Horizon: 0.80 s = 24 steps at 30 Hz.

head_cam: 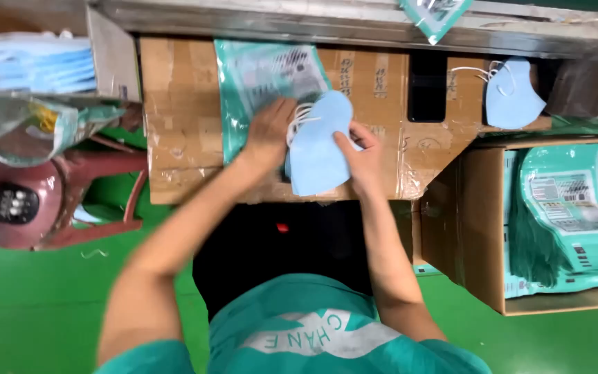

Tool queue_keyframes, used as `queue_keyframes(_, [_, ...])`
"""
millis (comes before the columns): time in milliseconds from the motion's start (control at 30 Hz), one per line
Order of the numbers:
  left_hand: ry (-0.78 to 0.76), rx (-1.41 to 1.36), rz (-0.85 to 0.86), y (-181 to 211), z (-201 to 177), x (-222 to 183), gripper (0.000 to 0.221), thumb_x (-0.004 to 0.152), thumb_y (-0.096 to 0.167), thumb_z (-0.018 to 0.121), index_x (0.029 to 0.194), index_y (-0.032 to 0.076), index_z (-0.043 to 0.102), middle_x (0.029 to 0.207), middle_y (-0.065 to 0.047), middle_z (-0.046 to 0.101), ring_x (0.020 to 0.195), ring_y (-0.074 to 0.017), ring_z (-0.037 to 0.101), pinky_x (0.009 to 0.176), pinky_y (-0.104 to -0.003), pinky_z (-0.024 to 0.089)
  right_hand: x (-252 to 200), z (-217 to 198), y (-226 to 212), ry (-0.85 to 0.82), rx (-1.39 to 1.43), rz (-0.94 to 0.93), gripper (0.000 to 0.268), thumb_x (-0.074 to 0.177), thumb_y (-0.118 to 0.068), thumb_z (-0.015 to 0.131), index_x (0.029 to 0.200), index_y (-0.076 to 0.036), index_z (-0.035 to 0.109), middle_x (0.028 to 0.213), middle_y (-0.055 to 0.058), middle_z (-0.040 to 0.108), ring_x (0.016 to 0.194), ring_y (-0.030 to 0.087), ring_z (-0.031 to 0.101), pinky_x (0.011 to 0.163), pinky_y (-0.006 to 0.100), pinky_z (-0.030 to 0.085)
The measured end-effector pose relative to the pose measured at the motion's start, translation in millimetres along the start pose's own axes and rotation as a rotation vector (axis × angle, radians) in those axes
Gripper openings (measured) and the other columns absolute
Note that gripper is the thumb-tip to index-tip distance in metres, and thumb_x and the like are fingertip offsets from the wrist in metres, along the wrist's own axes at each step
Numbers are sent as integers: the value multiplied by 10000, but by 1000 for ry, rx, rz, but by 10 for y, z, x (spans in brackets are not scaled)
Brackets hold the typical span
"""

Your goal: The person stacks light blue face masks by hand, opens a green plastic pouch, inserts the stacked masks into the pouch, and places the filled pouch on the conveyor belt beside the work table, repeating the cycle with masks and pouches taken from cardboard boxes.

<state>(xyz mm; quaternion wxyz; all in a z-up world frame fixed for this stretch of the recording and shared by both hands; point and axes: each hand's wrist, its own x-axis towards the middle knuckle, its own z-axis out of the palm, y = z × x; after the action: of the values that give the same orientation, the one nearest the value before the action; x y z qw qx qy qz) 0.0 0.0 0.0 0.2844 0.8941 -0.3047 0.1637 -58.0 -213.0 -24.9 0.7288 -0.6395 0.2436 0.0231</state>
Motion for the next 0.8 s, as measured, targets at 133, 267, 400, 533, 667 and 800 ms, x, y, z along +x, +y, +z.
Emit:
queue_keyframes(133, [91,-192,-79,359,-298,-13,179,839,42,701,994,-33,652,958,-177,616,907,-372,625,750,-461,524,-188,121,-260,-156,35,-333,308,950,-29,732,1220,-6,587,978,37,707,914,97,650,838,251,520])
queue_keyframes(267, [206,-156,-25,450,-428,-31,185,843,16,682,1018,-29,640,992,-158,616,915,-350,639,773,-432,533,-204,-83,-207,-284,-7,-163,205,929,-53,748,1126,-3,721,985,14,668,896,81,597,815,242,496])
queue_keyframes(400, [339,-109,24,561,-655,106,157,862,-2,675,1013,-13,632,1015,-139,623,922,-332,640,793,-422,535,-452,73,-559,-97,-605,-639,225,823,-48,837,1014,18,740,1009,47,673,960,147,651,857,297,519])
queue_keyframes(533, [218,-203,146,818,-601,19,164,847,1,685,1002,-16,637,997,-150,631,915,-342,644,796,-443,546,-555,106,-594,148,-585,-597,272,842,-52,821,1092,12,737,1003,55,645,931,159,638,825,295,516])
queue_keyframes(667, [434,-505,-142,844,-452,-191,344,926,39,727,1216,-20,550,1190,-121,598,1110,-283,612,980,-417,505,-434,-103,-433,125,-196,-585,219,885,-45,791,1091,10,742,1163,80,689,1089,158,645,965,309,503])
queue_keyframes(800, [396,-1788,-968,437,-14,-445,574,976,132,659,1489,-8,442,1494,-129,550,1355,-228,548,1149,-367,432,-486,-126,-589,74,-418,-494,366,760,-125,860,1089,-27,734,1136,55,724,1047,162,692,931,303,537])
